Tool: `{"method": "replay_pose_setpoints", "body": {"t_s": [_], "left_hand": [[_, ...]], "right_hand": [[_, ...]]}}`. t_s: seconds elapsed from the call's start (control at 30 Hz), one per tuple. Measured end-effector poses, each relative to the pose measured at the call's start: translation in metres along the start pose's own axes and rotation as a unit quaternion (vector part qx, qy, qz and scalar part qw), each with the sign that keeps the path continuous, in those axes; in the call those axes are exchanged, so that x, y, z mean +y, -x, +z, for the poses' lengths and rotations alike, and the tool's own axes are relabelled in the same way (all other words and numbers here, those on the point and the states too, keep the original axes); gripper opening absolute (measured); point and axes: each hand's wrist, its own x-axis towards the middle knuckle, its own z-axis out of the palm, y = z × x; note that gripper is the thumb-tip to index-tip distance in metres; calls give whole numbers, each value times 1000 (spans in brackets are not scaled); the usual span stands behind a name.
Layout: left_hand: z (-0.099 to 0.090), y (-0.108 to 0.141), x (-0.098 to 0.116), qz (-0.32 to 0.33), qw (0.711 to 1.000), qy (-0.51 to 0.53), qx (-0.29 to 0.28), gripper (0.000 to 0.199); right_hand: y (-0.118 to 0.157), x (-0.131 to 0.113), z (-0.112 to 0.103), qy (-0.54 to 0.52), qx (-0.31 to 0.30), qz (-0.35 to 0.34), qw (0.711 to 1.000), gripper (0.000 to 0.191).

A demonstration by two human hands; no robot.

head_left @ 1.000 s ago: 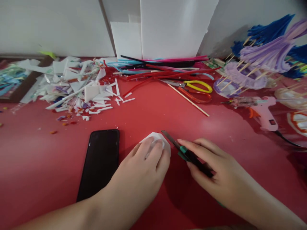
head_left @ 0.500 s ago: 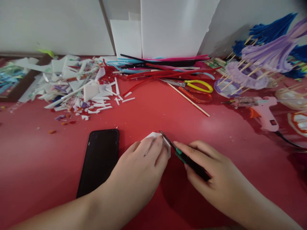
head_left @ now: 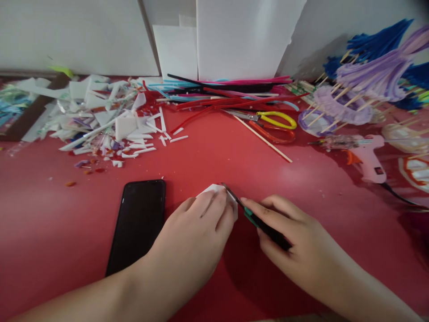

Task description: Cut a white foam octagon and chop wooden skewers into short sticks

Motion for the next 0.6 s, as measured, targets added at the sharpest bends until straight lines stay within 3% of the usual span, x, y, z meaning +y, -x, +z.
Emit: {"method": "replay_pose_setpoints", "body": {"t_s": [0.23, 0.6], "left_hand": [[2, 1, 0, -1, 998, -26, 51, 45], [-1, -2, -1, -1, 999, -8, 42, 41]], "right_hand": [[3, -4, 4, 15, -8, 11, 1000, 53], [-1, -11, -2, 46, -38, 26, 998, 53]]}}
